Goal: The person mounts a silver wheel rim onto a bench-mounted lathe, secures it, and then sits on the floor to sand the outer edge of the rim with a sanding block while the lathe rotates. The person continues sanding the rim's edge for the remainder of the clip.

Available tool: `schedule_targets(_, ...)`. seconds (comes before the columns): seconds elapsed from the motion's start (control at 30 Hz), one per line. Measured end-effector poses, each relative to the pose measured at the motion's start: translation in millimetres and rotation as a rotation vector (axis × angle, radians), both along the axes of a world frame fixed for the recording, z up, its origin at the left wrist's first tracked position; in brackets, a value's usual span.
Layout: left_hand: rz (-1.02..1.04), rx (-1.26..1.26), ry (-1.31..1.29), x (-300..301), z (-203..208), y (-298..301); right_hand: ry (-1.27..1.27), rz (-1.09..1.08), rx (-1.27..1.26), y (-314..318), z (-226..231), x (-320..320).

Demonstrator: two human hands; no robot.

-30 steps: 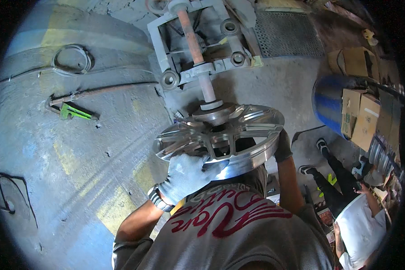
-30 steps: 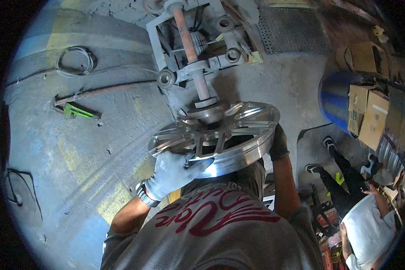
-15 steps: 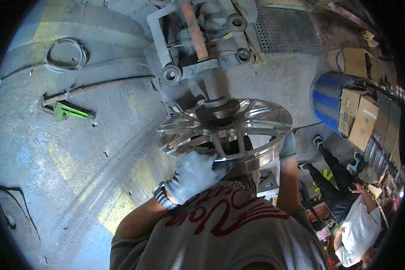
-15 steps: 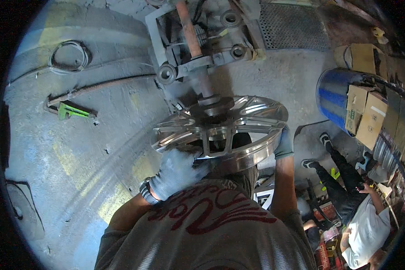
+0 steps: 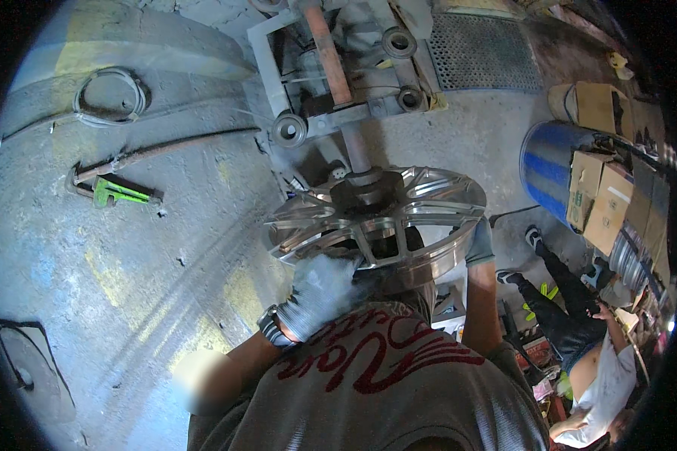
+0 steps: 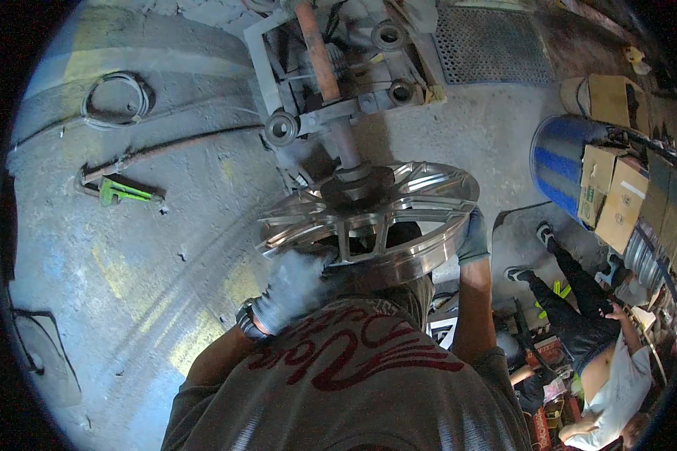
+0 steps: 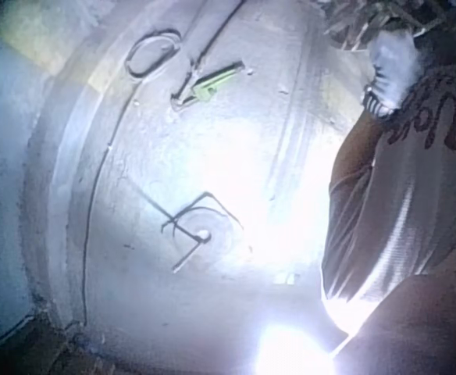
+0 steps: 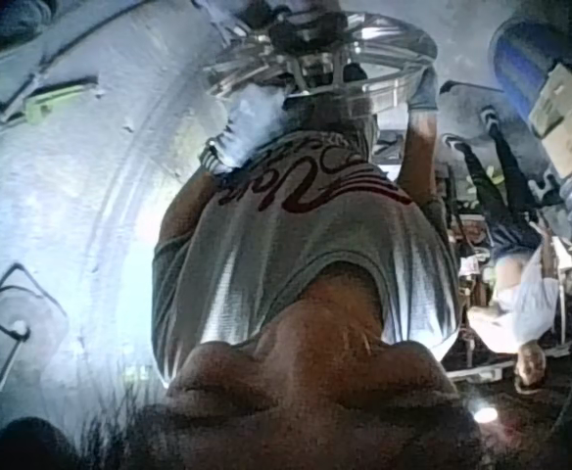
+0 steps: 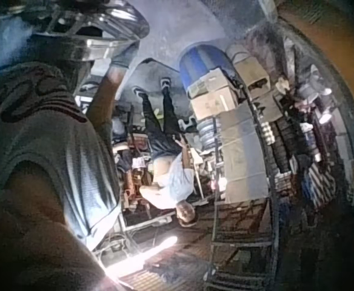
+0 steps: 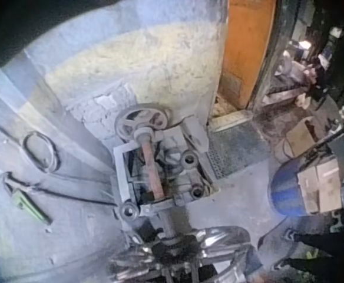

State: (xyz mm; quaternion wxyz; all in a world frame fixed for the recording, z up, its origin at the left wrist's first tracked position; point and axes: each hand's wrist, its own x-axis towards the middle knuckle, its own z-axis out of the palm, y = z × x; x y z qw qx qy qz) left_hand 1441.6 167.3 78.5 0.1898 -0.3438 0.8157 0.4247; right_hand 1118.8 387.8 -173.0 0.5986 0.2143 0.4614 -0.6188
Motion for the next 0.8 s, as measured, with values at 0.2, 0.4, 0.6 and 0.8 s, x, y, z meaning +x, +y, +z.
schedule_targets(0.2, 0.057, -0.098, 0.101, 1.6, -7.4, 0.1, 0.014, 0.097, -0.058, 10.5, -17.0, -12.4)
schedule_targets(0.4, 0.129, -0.034, 0.154, 5.9, -19.1, 1.1, 0.239, 0.059, 0.190, -3.7, 6.0, 9.0)
schedule_targets(0.6, 0.195, 0.018, 0.274, 9.0, -32.4, 3.9, 0.284, 0.099, 0.226, -3.4, 10.7, 13.3)
schedule_targets(0.8, 0.272, -0.041, 0.406, 9.0, -28.5, -3.0, 0.442, 0.275, 0.299, 13.3, 9.6, -8.9)
